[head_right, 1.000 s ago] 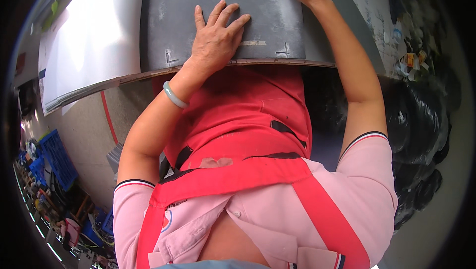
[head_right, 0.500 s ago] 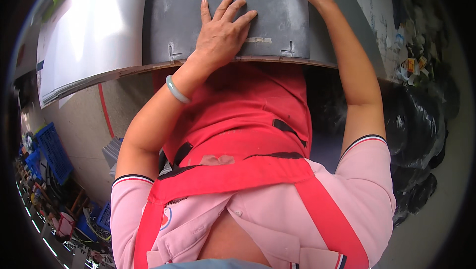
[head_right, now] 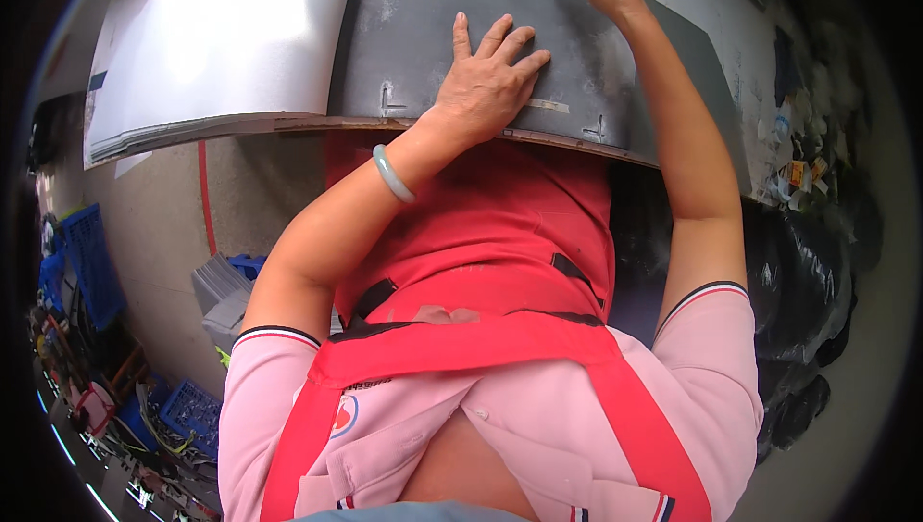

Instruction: The recorder is wiping down flat grey panels using a small white sponge or cloth on a workbench.

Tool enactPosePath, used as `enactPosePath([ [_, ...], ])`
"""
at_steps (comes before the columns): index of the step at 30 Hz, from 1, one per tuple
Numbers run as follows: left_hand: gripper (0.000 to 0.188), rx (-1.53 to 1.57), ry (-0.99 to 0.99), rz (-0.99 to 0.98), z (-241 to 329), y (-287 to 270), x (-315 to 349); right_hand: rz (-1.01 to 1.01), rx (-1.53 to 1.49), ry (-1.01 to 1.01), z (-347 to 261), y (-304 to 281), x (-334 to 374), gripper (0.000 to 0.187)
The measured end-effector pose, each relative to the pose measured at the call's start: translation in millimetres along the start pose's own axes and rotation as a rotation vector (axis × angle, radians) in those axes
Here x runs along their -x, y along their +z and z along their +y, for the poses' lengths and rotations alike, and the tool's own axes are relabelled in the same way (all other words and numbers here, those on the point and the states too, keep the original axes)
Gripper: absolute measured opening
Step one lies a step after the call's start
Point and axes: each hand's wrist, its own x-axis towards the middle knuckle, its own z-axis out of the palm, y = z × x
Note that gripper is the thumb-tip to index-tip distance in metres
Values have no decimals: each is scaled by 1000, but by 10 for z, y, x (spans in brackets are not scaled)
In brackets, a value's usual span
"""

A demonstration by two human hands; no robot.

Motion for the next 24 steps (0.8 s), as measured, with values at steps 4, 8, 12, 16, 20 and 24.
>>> enactPosePath([
  [4, 33, 14, -8, -11, -5, 38, 5, -83, 305, -332, -445, 719, -135, 17],
  [8, 33, 20, -15, -1, 4, 75, 6, -93, 136, -631, -724, 1118, -284, 24],
  [12, 34, 33, -17, -13, -1, 63, -5, -134, 343, -467, -901, 1229, -317, 22],
  [16, 35, 36, -1, 4, -28, 41, -12, -183, 450, -470, -862, 1264, -416, 23],
  [20, 35, 28, -11, -7, -32, 66, 9, -216, 515, -373, -1024, 1170, -351, 23],
  [24, 35, 32, -3, -11, -12, 53, -1, -280, -150, -193, -945, 1152, -309, 16],
])
